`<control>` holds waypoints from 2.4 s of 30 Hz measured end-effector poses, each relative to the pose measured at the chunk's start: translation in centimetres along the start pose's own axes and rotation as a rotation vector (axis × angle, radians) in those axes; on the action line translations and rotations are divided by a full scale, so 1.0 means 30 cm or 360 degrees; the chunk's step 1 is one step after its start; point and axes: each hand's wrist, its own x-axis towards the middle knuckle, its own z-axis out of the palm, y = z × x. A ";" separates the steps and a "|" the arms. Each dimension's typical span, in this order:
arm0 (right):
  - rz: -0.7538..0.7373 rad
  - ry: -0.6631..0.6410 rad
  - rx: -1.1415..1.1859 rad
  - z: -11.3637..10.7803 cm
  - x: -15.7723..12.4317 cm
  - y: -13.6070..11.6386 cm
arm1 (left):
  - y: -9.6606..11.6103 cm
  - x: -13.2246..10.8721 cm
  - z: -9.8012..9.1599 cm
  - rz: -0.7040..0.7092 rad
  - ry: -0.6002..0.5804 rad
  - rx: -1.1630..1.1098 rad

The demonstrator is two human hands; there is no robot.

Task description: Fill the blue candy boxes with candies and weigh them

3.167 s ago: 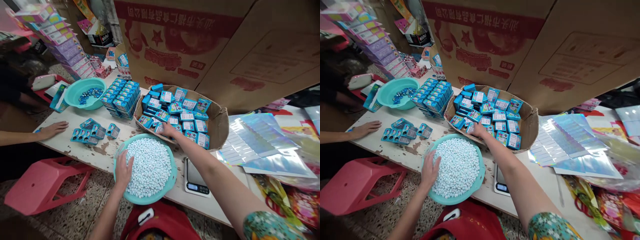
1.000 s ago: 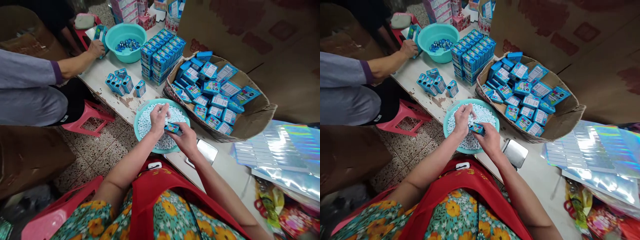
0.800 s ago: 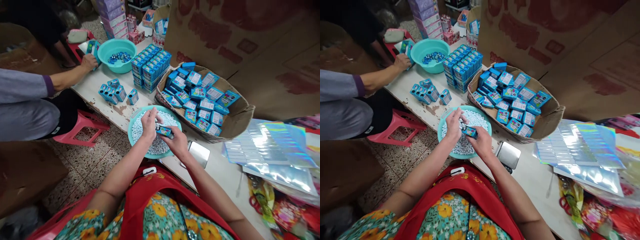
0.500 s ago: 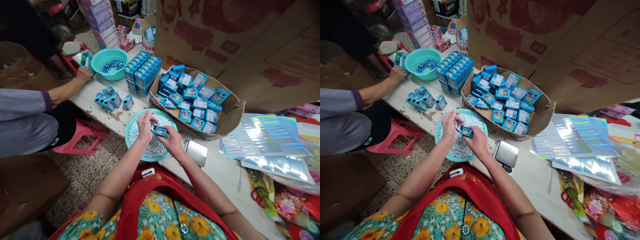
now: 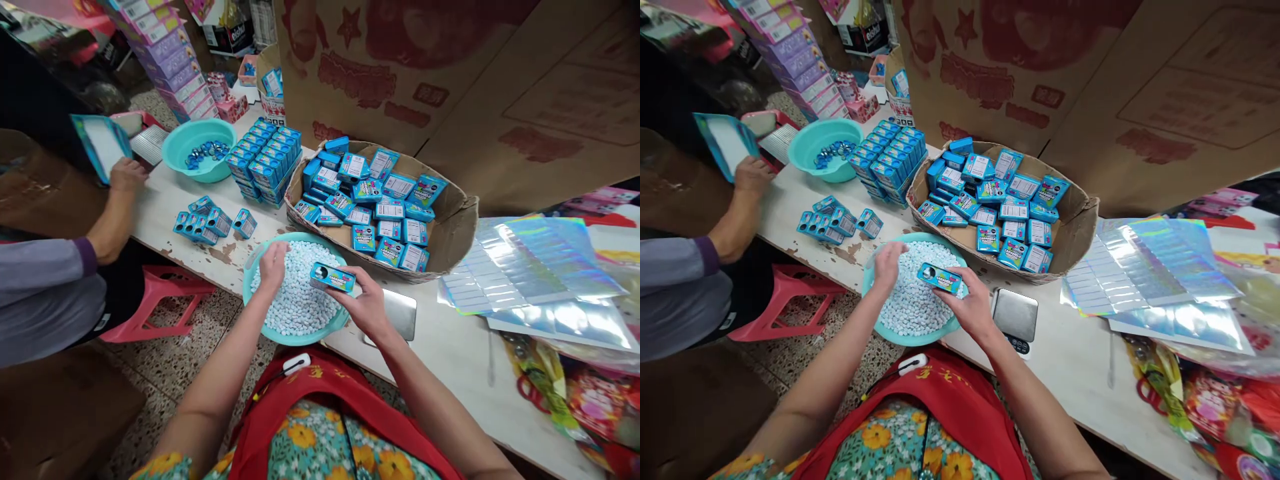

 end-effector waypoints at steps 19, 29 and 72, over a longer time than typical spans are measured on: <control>0.0070 0.0019 -0.0271 -0.015 -0.032 0.046 | -0.041 -0.053 0.068 -0.0446 0.0063 0.0035; -0.0082 -0.0291 -0.0539 0.086 0.024 -0.031 | 0.221 -0.101 0.040 -0.0382 0.0160 -0.1232; -0.0106 -0.0185 -0.0340 0.069 0.097 -0.037 | 0.264 -0.034 0.120 -0.0310 0.0449 -0.1003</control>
